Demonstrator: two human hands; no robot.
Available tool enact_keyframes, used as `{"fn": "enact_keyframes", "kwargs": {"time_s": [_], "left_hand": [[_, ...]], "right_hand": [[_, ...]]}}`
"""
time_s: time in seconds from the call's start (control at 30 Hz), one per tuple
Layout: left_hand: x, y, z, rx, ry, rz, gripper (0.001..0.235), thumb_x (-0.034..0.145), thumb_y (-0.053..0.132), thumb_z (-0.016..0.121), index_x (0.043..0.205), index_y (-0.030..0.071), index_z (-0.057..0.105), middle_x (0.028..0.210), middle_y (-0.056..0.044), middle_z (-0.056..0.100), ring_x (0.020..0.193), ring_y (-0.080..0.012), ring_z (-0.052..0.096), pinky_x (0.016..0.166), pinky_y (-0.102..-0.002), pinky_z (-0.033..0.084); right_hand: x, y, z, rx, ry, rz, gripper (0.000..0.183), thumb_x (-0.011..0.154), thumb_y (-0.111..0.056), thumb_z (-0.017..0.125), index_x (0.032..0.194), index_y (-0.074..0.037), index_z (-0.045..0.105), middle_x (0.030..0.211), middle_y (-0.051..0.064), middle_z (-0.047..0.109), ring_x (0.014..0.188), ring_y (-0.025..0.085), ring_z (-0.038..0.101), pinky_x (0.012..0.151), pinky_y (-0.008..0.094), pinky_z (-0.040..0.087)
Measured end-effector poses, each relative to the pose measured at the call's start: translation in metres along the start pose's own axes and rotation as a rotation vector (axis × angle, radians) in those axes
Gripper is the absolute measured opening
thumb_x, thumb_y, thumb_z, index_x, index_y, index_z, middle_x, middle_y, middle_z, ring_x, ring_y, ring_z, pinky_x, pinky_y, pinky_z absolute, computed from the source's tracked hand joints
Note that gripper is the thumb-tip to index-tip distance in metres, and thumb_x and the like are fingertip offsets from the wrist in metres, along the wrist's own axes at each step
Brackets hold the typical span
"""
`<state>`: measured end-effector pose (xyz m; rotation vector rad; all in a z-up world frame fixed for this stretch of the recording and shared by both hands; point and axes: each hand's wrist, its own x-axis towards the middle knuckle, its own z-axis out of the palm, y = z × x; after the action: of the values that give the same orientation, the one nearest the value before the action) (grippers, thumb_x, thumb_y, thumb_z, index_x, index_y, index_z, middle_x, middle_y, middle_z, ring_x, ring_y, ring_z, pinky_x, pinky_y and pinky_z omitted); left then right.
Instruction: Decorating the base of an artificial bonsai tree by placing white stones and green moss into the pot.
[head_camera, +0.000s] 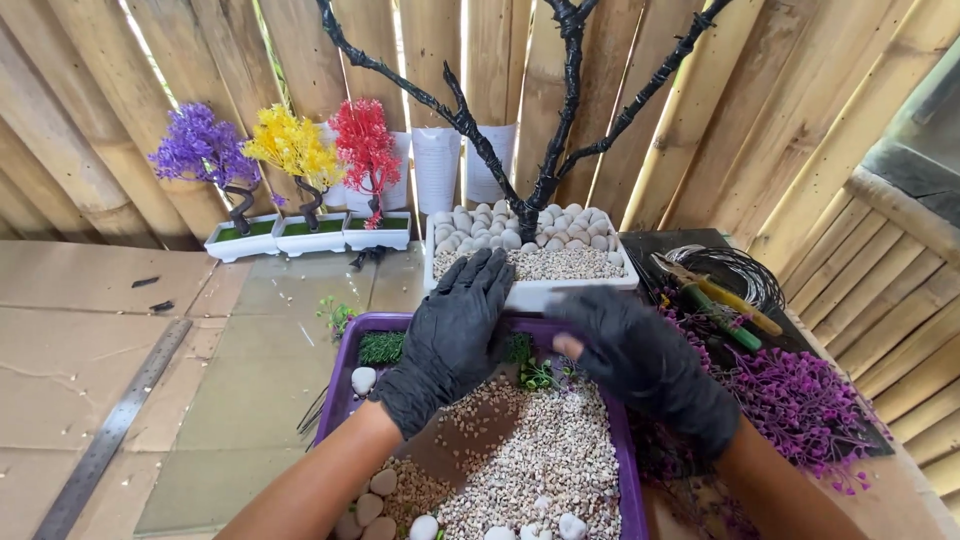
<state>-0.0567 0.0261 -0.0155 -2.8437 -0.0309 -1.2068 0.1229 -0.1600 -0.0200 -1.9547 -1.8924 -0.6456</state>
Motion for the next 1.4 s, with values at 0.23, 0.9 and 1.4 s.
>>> {"fn": "enact_keyframes", "kwargs": {"time_s": [0.23, 0.9, 1.4], "left_hand": [[-0.002, 0.0, -0.007, -0.091, -0.089, 0.028, 0.066, 0.092, 0.027, 0.058, 0.148, -0.005, 0.044, 0.153, -0.031, 0.047, 0.144, -0.0462, 0.044, 0.124, -0.054, 0.029], [0.003, 0.0, -0.011, -0.099, -0.08, 0.049, 0.077, 0.081, 0.027, 0.067, 0.148, -0.006, 0.045, 0.151, -0.031, 0.048, 0.139, -0.0467, 0.047, 0.123, -0.052, 0.03], [0.002, -0.003, -0.007, -0.079, -0.091, 0.047, 0.082, 0.081, 0.032, 0.067, 0.151, -0.003, 0.042, 0.154, -0.028, 0.046, 0.141, -0.0438, 0.046, 0.122, -0.05, 0.03]], "right_hand": [[-0.007, -0.087, -0.079, 0.699, -0.663, -0.034, 0.063, 0.098, -0.054, 0.049, 0.14, -0.008, 0.06, 0.122, 0.014, 0.065, 0.104, 0.03, 0.07, 0.085, 0.045, 0.061], [-0.032, -0.088, -0.034, 0.864, -0.88, 0.03, 0.042, 0.097, -0.017, 0.06, 0.138, -0.029, 0.057, 0.151, 0.006, 0.044, 0.106, 0.017, 0.073, 0.095, 0.039, 0.059], [-0.05, -0.076, -0.018, 0.811, -0.673, -0.155, 0.053, 0.096, -0.009, 0.062, 0.144, -0.027, 0.052, 0.164, 0.021, 0.039, 0.15, 0.042, 0.041, 0.114, 0.054, 0.042]]}}
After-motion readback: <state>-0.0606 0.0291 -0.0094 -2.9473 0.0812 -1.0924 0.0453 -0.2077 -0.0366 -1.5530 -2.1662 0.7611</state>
